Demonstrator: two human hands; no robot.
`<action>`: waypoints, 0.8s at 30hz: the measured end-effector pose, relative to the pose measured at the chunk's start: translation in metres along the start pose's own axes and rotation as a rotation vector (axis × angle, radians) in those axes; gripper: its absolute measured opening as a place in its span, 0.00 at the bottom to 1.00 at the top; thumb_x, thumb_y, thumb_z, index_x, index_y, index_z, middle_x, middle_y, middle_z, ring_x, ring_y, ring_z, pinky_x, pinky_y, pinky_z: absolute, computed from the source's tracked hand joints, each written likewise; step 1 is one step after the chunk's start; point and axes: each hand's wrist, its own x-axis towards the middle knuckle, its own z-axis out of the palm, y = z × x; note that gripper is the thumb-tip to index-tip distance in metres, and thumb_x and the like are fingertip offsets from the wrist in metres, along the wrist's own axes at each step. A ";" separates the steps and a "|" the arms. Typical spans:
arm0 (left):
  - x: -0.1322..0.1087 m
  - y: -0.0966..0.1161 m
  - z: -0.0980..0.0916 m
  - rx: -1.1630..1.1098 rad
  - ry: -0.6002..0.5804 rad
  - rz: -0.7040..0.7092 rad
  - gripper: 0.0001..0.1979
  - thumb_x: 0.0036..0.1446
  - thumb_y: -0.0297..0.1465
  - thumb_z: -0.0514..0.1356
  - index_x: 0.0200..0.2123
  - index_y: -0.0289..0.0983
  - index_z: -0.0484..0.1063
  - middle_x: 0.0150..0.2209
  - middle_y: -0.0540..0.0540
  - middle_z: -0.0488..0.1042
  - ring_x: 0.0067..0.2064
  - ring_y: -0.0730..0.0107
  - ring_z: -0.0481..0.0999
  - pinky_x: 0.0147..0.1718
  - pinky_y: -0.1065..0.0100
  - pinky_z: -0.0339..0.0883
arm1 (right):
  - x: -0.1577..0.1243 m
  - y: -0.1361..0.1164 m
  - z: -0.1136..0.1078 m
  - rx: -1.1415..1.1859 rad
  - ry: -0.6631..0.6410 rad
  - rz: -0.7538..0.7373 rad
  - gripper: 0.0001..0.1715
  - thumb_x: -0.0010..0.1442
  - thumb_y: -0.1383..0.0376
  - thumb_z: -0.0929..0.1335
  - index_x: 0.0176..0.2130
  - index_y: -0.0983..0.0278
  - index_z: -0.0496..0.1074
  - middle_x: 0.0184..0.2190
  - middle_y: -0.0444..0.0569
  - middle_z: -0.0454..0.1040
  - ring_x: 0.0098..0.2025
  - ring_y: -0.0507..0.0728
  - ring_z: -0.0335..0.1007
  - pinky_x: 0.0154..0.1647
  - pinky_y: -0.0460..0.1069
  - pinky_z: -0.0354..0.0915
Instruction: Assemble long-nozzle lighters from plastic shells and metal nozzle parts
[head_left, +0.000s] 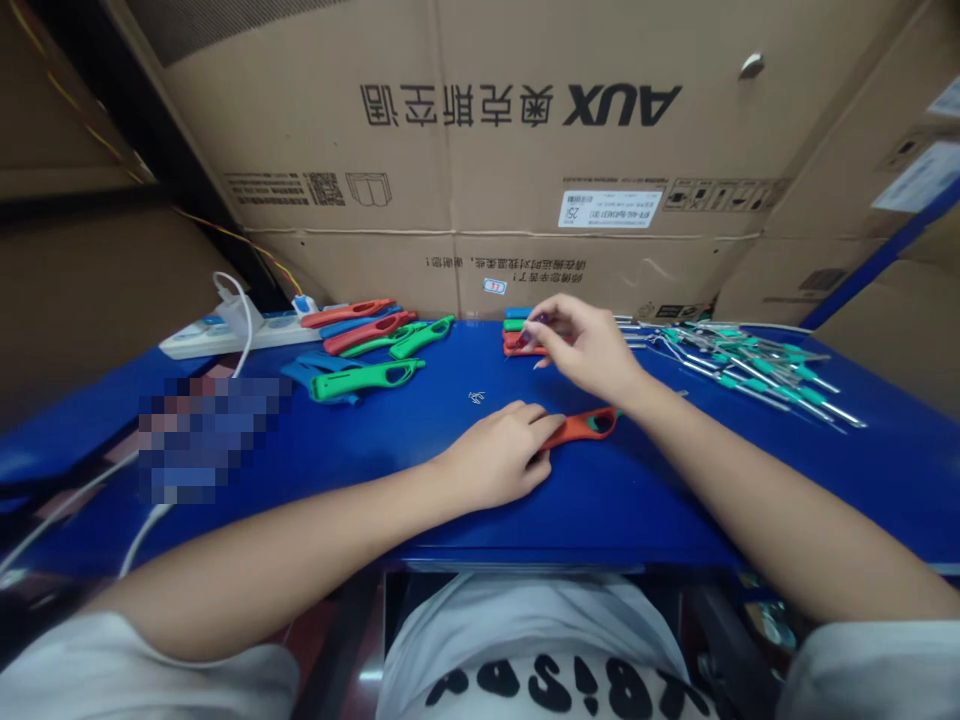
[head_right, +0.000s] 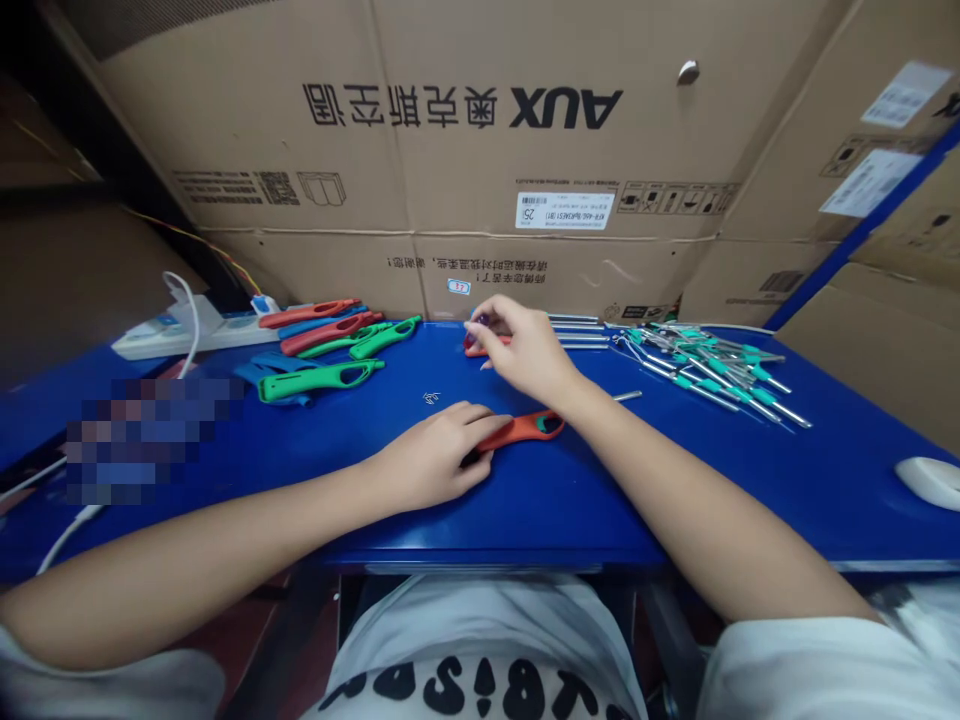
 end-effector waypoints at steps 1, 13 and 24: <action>0.000 0.000 0.000 -0.006 0.005 0.005 0.19 0.63 0.27 0.56 0.57 0.33 0.70 0.50 0.37 0.76 0.51 0.54 0.75 0.52 0.56 0.72 | -0.003 0.005 0.005 0.017 -0.030 0.016 0.14 0.63 0.53 0.70 0.39 0.60 0.70 0.33 0.48 0.79 0.36 0.59 0.81 0.27 0.51 0.78; 0.003 -0.006 0.002 -0.092 0.013 0.037 0.20 0.63 0.26 0.56 0.58 0.34 0.70 0.53 0.36 0.75 0.57 0.54 0.73 0.59 0.54 0.68 | -0.016 0.014 0.013 0.102 -0.067 0.068 0.17 0.62 0.50 0.71 0.39 0.61 0.71 0.37 0.50 0.81 0.37 0.57 0.82 0.33 0.51 0.79; 0.006 -0.014 0.005 -0.174 0.100 0.027 0.17 0.62 0.30 0.61 0.55 0.35 0.72 0.50 0.39 0.76 0.53 0.57 0.74 0.56 0.57 0.70 | -0.011 0.012 0.002 0.213 0.029 0.081 0.26 0.55 0.44 0.74 0.38 0.60 0.70 0.34 0.48 0.80 0.36 0.58 0.82 0.33 0.50 0.79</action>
